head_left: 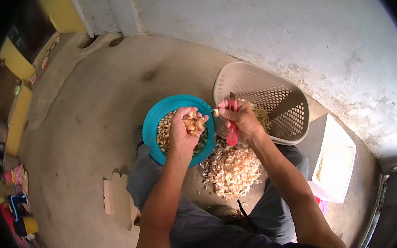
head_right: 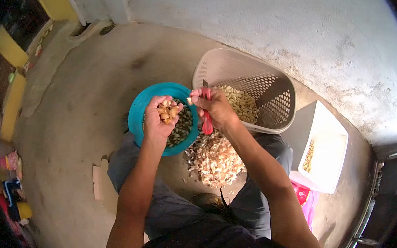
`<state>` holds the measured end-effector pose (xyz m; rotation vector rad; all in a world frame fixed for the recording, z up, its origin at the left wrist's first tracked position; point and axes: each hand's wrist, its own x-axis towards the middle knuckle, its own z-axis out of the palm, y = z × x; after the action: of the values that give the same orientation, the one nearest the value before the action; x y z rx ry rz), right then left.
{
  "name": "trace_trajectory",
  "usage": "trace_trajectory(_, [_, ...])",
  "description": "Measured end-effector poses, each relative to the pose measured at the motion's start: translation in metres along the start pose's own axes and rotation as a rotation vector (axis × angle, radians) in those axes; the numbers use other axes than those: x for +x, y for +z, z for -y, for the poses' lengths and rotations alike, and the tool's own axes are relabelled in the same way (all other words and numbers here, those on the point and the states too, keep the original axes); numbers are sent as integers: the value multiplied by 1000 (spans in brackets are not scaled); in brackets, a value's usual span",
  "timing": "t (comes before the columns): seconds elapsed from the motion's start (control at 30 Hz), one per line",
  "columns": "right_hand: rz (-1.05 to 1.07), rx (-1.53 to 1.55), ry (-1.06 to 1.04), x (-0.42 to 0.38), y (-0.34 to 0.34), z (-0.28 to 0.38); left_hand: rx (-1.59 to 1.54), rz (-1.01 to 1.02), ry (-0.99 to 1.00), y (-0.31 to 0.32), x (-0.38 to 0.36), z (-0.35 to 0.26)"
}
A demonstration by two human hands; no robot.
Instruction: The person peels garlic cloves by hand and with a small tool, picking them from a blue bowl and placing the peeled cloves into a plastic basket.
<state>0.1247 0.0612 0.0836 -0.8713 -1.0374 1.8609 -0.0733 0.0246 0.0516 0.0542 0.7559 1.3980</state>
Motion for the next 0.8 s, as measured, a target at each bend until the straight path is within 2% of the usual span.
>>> trace_trajectory(0.07, [-23,73,8,-18,-11,-4,41,87,-22,-1,-3,4])
trace_trajectory(0.1, [-34,112,9,-24,-16,-5,40,67,-33,2,-5,6])
trace_trajectory(0.27, [17,-113,-73,-25,-40,-22,-32,41,-87,4,-4,21])
trace_trajectory(0.37, [56,-231,-110,-31,-28,-5,-71,15,-103,7,-1,30])
trace_trajectory(0.47, [33,-198,-103,-34,-28,-2,-68,12,-97,16,-5,39])
trace_trajectory(0.57, [2,-190,-111,-33,-33,-6,-140,189,-166,1,5,44])
trace_trajectory(0.6, [-5,-189,-111,-35,-34,-10,-131,132,-145,1,4,43])
trace_trajectory(0.7, [48,-320,-91,-38,-36,-8,-68,136,-93,8,1,31])
trace_trajectory(0.8, [64,-464,-142,-43,-32,2,235,105,-63,22,-7,27])
